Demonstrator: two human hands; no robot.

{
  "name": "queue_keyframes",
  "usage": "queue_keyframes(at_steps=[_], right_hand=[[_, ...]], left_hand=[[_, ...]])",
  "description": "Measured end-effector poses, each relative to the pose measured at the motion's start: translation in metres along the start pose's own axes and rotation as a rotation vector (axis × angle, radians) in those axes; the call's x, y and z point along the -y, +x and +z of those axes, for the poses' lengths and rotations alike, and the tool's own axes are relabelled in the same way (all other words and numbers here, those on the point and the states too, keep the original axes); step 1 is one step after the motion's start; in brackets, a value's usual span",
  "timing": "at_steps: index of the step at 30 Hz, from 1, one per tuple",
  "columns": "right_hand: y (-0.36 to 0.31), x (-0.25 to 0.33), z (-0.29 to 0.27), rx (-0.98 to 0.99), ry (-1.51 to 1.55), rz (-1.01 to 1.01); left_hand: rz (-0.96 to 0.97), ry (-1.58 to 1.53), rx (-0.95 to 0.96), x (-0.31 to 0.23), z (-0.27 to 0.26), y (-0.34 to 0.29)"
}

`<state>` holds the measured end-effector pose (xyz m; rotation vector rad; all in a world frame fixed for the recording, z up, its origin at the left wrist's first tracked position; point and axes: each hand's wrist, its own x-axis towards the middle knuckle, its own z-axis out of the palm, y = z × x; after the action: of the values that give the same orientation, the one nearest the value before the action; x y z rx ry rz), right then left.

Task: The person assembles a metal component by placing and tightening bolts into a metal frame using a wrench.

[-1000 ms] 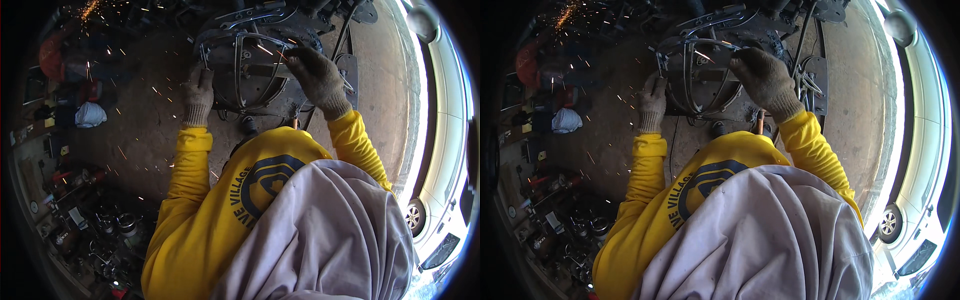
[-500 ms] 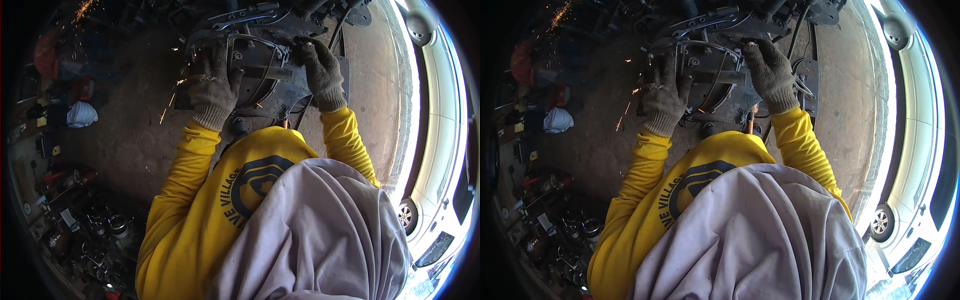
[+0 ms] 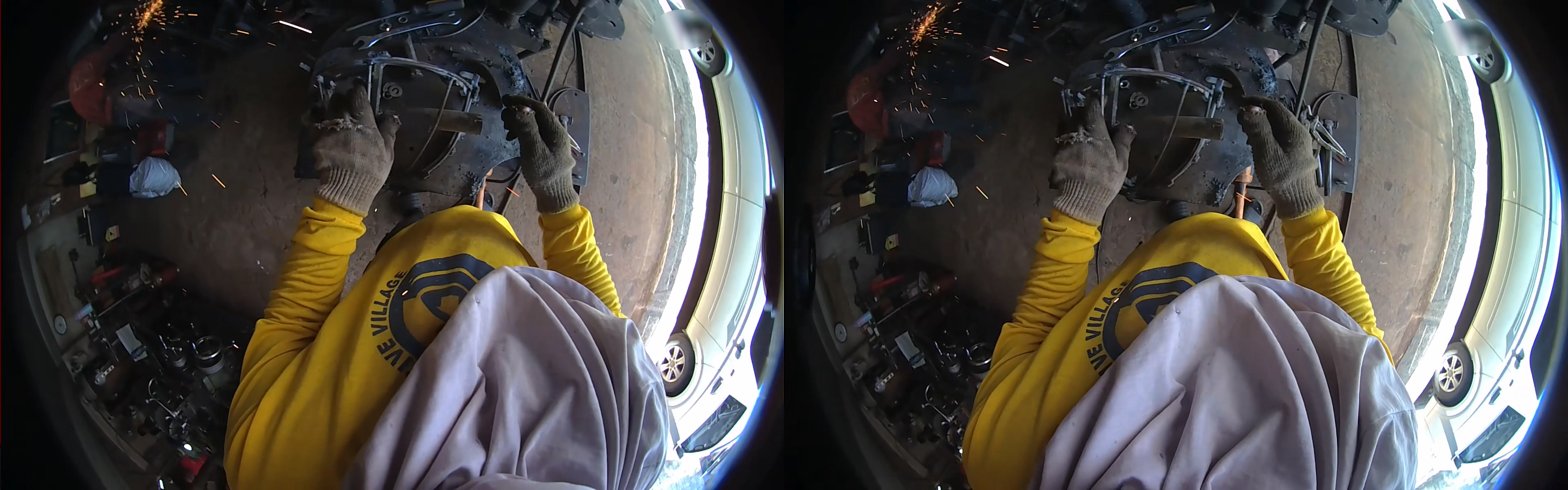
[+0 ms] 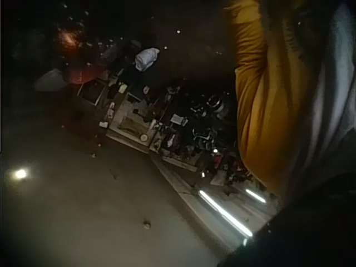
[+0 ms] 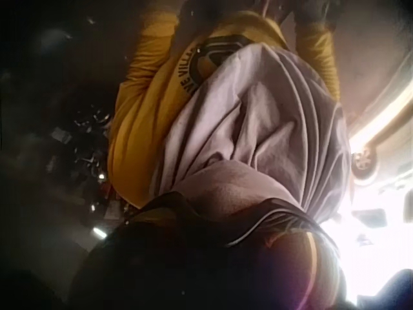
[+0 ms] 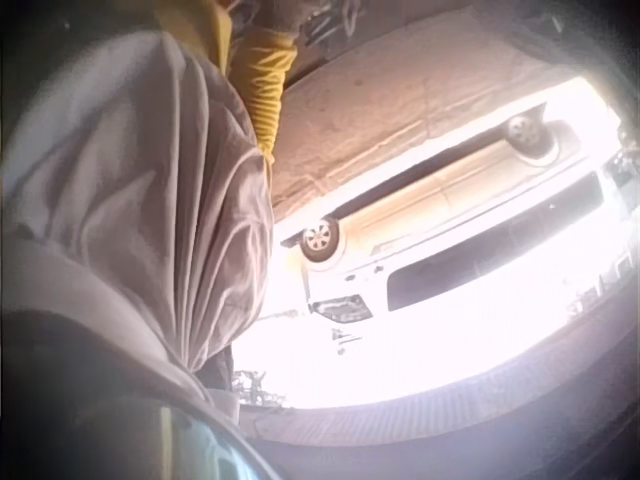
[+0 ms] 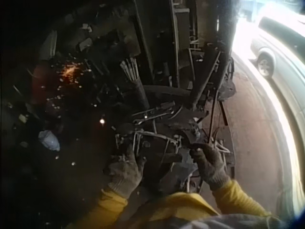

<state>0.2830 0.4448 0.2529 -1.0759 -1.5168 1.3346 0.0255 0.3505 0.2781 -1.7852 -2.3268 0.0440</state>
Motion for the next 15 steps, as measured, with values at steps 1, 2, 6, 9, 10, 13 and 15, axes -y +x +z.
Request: queue_keyframes(at_steps=[1,2,6,9,10,13,15], right_hand=[[0.001,0.002,0.001,0.021,-0.008,0.004],[0.002,0.004,0.003,0.041,-0.017,0.008],[0.001,0.007,0.008,0.097,-0.103,-0.023],[-0.005,-0.001,0.004,0.126,-0.116,-0.035],[-0.007,-0.003,0.002,0.137,-0.116,-0.022],[-0.016,-0.002,-0.004,0.125,-0.015,0.044],[-0.022,-0.004,-0.012,0.133,-0.014,0.063]], left_hand=[[0.006,0.032,0.024,-0.002,-0.002,-0.001],[-0.011,0.042,0.024,-0.003,0.000,-0.002],[-0.075,-0.082,-0.063,-0.004,0.003,-0.004],[-0.052,-0.141,-0.103,0.002,0.012,-0.008],[-0.004,-0.171,-0.182,0.005,0.015,-0.008],[0.139,-0.279,-0.316,0.016,0.014,-0.008],[0.066,-0.516,-0.323,0.027,0.015,-0.011]])
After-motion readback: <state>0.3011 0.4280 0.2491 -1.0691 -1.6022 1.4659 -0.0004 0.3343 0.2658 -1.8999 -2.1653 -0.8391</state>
